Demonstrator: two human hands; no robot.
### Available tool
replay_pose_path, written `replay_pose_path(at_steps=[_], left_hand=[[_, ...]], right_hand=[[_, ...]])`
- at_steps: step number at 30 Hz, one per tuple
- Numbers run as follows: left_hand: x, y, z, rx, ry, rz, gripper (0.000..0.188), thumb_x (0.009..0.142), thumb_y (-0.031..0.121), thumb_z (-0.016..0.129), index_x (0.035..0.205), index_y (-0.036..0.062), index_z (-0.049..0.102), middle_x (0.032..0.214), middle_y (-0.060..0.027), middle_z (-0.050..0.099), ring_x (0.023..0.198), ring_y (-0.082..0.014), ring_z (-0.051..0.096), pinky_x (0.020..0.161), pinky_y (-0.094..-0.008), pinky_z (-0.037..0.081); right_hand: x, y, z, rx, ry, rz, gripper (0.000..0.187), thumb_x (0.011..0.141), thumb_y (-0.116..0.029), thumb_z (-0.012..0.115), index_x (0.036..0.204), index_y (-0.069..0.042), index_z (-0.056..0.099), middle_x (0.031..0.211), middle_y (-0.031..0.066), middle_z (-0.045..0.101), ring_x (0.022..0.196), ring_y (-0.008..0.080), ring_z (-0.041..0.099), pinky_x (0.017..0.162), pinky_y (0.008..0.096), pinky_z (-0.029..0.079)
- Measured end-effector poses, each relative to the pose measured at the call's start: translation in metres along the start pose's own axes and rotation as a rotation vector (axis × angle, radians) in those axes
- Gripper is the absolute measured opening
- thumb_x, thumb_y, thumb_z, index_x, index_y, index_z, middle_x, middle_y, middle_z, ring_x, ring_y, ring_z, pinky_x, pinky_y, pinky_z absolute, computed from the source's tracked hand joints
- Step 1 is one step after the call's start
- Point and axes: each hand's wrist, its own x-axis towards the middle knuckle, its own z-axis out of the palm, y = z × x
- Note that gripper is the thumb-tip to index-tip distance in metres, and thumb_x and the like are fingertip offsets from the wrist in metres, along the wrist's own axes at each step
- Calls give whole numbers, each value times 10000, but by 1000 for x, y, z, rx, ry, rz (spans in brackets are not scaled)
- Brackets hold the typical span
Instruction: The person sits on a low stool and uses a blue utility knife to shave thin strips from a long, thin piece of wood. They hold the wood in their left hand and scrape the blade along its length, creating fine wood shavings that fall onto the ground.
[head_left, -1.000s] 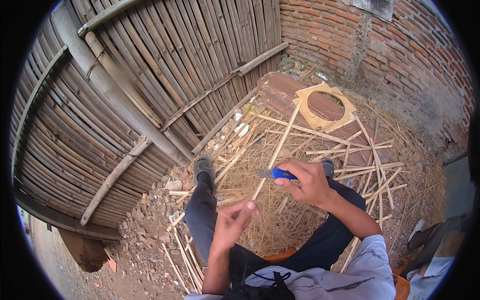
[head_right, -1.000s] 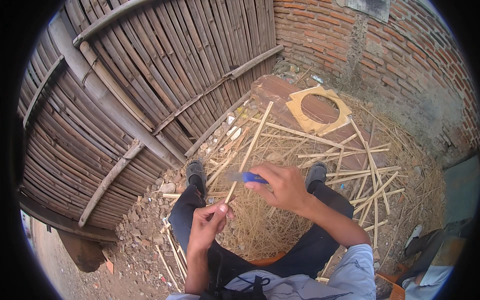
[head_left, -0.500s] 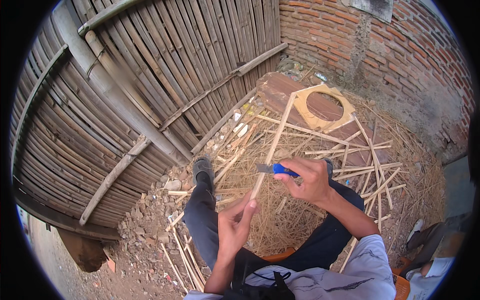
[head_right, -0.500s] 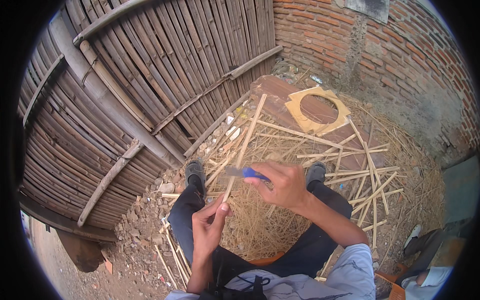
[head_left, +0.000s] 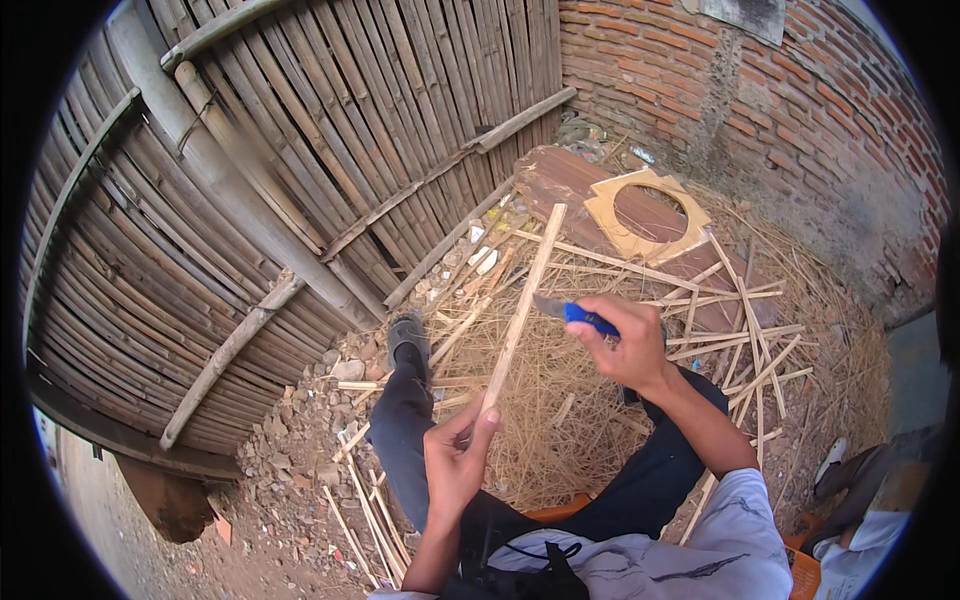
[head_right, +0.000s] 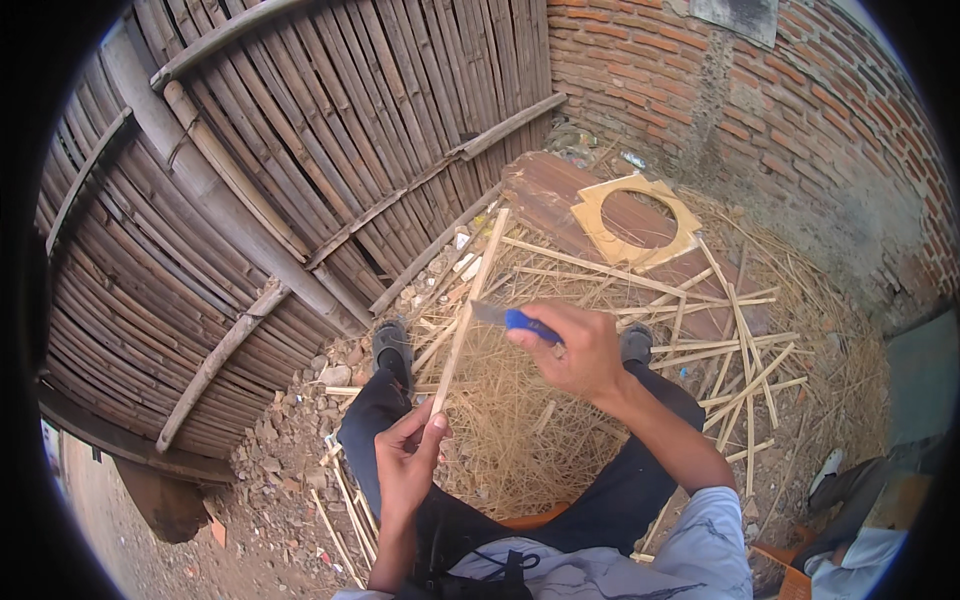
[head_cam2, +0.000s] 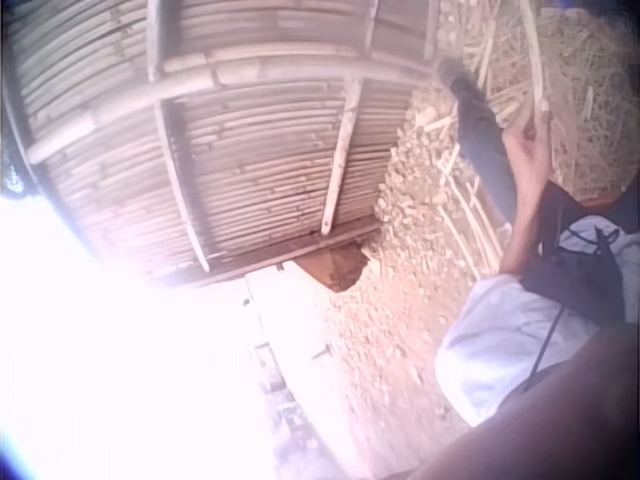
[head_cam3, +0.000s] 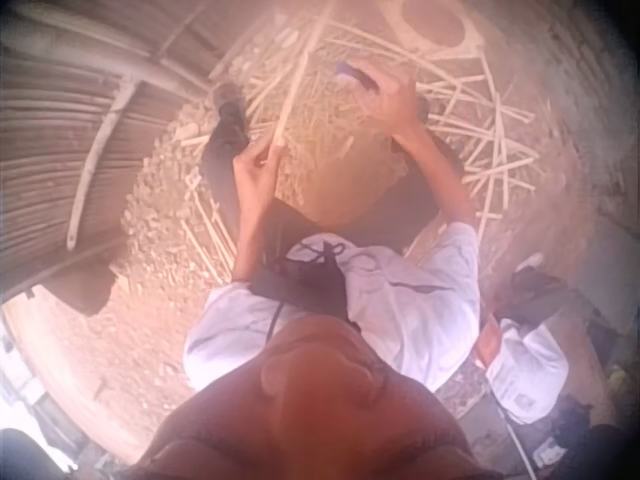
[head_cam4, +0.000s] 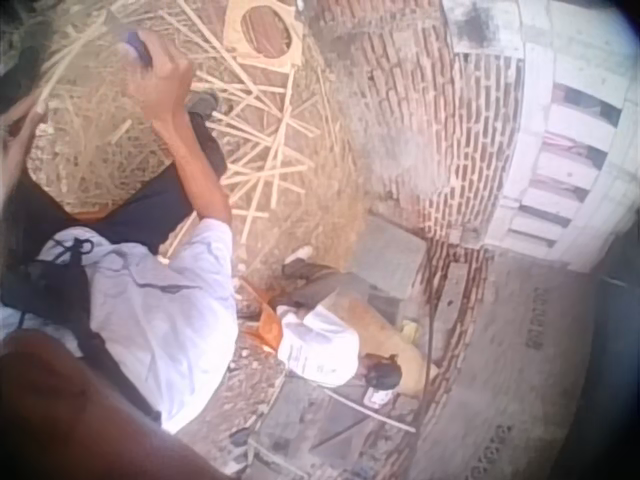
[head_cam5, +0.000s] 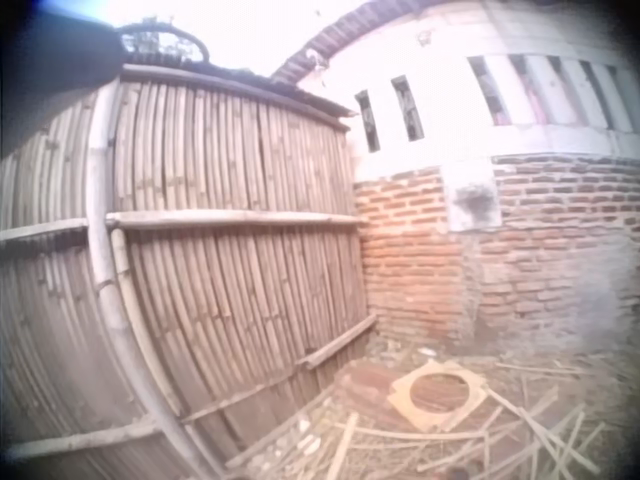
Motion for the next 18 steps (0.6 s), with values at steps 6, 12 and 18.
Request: replay_pose_path(at_steps=[6, 12, 18], left_hand=[[8, 3, 10, -33, 28, 103, 381, 1051, 132, 767, 1380, -54, 721, 1029, -58, 788, 930, -65, 663, 823, -253, 552], [12, 3, 21, 30, 93, 184, 386, 1030, 114, 787, 1366, -66, 724, 1040, -80, 793, 945, -67, 654, 811, -260, 549], [12, -1, 21, 39, 80, 163, 366, 1027, 121, 788, 1339, -63, 739, 1023, -103, 799, 913, -71, 641, 788, -251, 532]], right_hand=[[-12, -20, 18, 10, -148, -142, 296, 907, -318, 871, 1053, -72, 797, 842, 78, 771, 638, 265, 741, 545, 362, 567], [-17, -25, 22, 15, -198, -140, 305, 883, -308, 892, 1031, -57, 803, 826, 83, 772, 625, 262, 733, 533, 349, 552], [-13, -15, 20, 18, -148, -108, 285, 917, -317, 869, 1028, -60, 814, 844, 99, 786, 637, 240, 746, 542, 357, 561]])
